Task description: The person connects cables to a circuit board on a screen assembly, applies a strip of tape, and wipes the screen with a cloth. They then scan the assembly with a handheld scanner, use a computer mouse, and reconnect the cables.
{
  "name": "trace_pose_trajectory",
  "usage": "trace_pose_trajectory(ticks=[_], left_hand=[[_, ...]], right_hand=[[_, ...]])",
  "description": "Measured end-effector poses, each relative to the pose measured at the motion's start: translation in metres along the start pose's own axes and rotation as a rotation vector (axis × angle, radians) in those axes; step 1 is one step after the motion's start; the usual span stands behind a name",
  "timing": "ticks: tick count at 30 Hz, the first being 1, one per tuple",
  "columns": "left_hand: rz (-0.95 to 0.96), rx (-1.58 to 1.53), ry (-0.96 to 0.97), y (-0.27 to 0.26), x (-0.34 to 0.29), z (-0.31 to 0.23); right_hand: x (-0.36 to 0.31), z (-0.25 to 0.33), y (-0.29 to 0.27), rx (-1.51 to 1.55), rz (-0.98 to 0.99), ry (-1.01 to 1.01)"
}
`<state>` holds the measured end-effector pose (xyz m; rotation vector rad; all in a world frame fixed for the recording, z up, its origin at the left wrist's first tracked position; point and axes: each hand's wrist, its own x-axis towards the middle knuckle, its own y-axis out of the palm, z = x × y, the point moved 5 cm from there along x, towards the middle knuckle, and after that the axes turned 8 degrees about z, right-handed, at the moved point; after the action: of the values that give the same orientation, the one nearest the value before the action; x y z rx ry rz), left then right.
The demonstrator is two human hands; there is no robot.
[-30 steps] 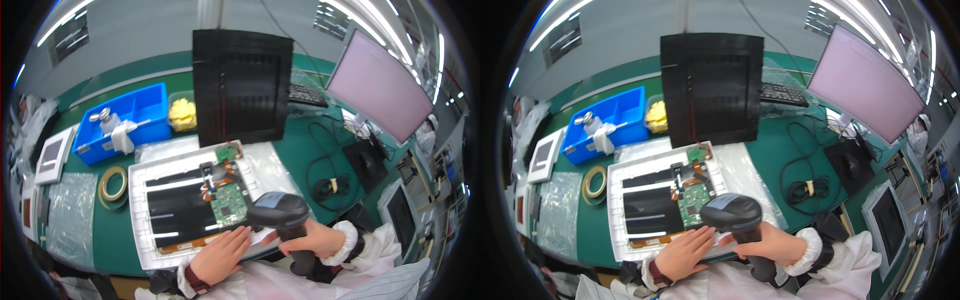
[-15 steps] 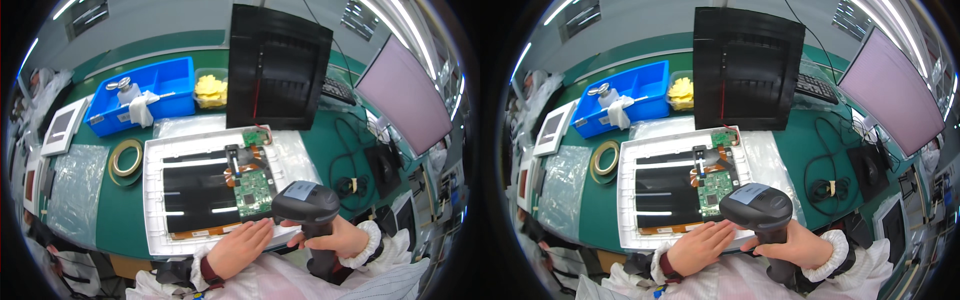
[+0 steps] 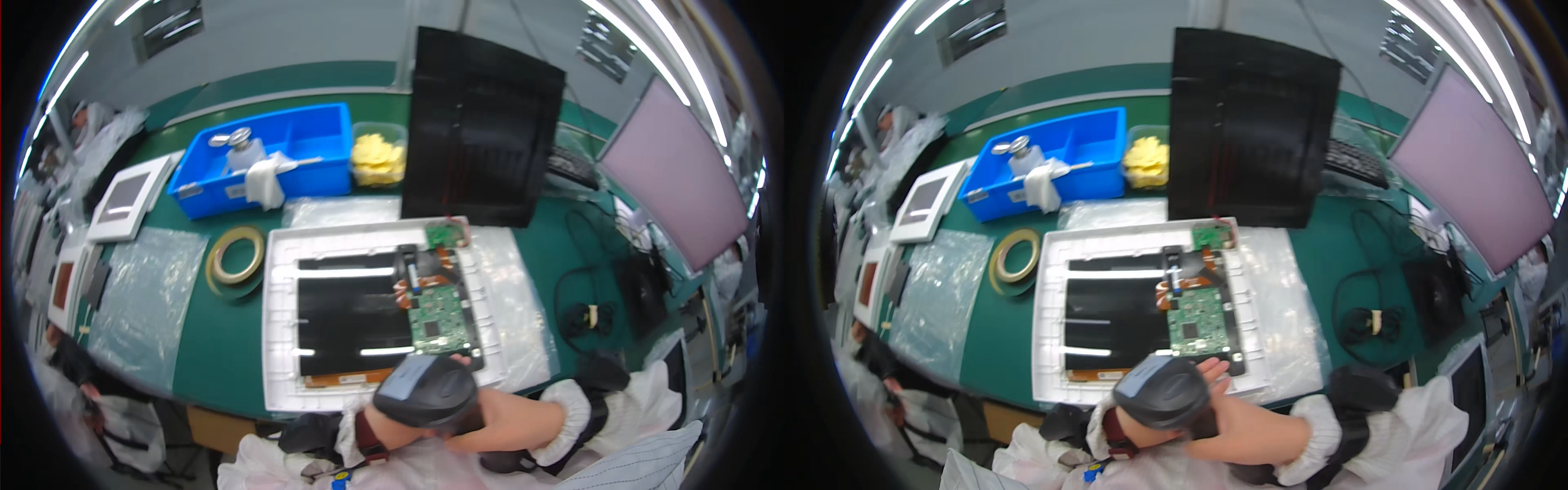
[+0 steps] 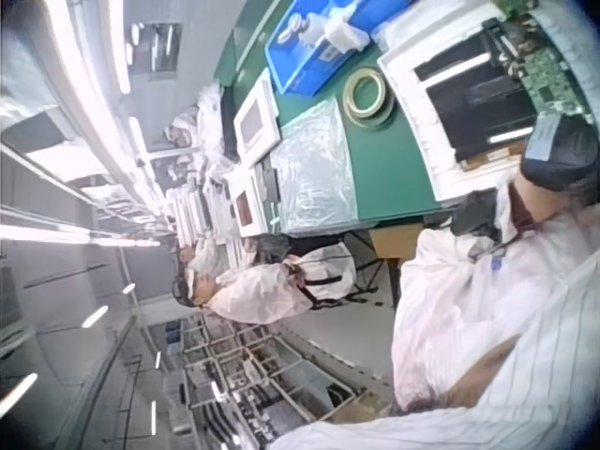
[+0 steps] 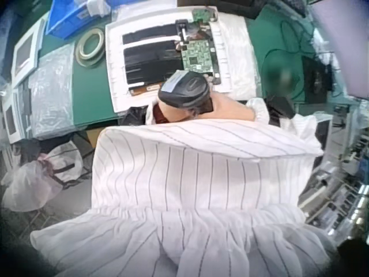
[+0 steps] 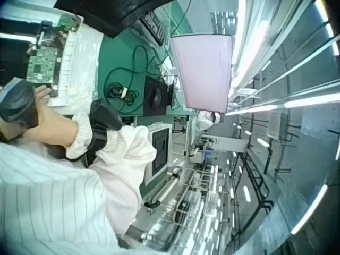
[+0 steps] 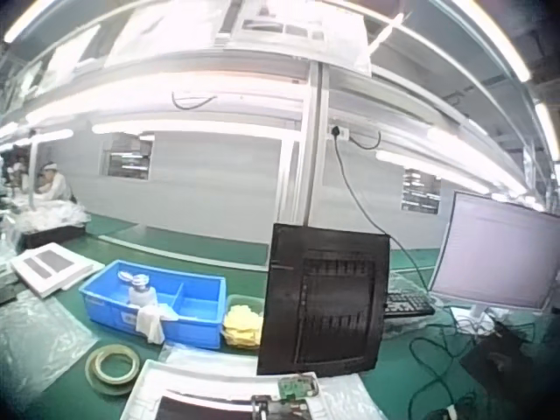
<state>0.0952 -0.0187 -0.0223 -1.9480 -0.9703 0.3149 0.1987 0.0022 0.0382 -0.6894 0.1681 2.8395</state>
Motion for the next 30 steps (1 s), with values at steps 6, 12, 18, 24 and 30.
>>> trace_pose_trajectory(ticks=[6,12,18,24,30], left_hand=[[-0.135,-1.071,-0.043,0.012,-0.011,-0.001],[0.072,-0.11,-0.08,-0.006,-0.001,-0.011],[0.044,-0.193,-0.098,-0.001,-0.002,-0.005],[0.025,-0.269,-0.116,0.006,-0.001,-0.001],[0.248,-0.059,-0.186,0.019,0.0,0.004]], right_hand=[[0.021,0.002,0.004,-0.243,-0.038,-0.206],[0.026,-0.019,0.005,-0.002,0.039,-0.068],[0.021,-0.009,0.0,-0.085,-0.05,0.002],[0.022,-0.01,-0.002,0.047,0.029,-0.042],[0.014,-0.006,-0.006,0.28,-0.012,-0.152]])
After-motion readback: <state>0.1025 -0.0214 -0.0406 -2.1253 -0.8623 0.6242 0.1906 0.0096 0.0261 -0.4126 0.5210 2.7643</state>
